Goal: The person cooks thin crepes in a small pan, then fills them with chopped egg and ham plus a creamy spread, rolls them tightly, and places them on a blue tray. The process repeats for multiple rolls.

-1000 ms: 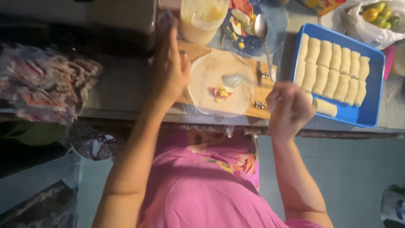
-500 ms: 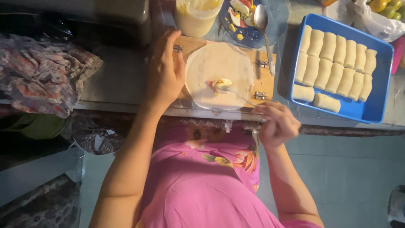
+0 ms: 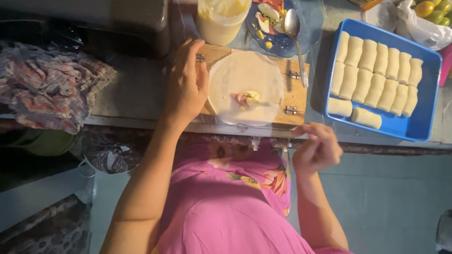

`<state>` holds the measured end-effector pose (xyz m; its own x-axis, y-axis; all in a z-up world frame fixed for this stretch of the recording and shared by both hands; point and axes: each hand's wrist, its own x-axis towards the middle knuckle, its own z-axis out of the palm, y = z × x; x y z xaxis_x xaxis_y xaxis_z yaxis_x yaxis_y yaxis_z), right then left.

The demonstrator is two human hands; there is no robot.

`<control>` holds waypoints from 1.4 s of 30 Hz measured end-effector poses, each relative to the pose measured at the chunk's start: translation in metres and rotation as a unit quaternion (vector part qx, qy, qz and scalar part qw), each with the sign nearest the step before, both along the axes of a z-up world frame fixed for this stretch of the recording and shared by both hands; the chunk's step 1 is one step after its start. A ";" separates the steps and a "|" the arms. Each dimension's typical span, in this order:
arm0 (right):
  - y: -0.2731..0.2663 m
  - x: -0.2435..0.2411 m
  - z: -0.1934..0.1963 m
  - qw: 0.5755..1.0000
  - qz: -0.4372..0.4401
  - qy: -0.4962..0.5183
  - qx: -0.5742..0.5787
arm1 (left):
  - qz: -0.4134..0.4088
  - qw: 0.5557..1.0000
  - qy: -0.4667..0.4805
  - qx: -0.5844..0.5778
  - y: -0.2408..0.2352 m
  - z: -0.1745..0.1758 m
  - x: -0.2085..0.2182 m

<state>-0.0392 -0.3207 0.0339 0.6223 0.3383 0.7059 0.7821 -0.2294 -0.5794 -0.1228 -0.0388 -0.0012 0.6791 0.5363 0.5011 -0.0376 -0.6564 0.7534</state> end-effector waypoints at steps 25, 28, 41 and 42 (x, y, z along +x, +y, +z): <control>0.018 -0.007 -0.013 0.999 0.040 -0.024 -0.019 | 0.005 1.000 0.016 0.015 -0.002 0.002 -0.001; 0.019 -0.008 -0.012 0.999 0.032 -0.022 -0.007 | 0.001 1.000 0.004 0.017 0.001 0.002 -0.001; -0.002 0.002 -0.003 0.999 0.018 -0.043 -0.016 | 0.025 0.986 0.084 0.141 -0.049 0.020 -0.052; -0.003 0.004 -0.003 0.999 0.002 -0.037 -0.003 | 0.028 0.985 0.091 0.142 -0.053 0.019 -0.052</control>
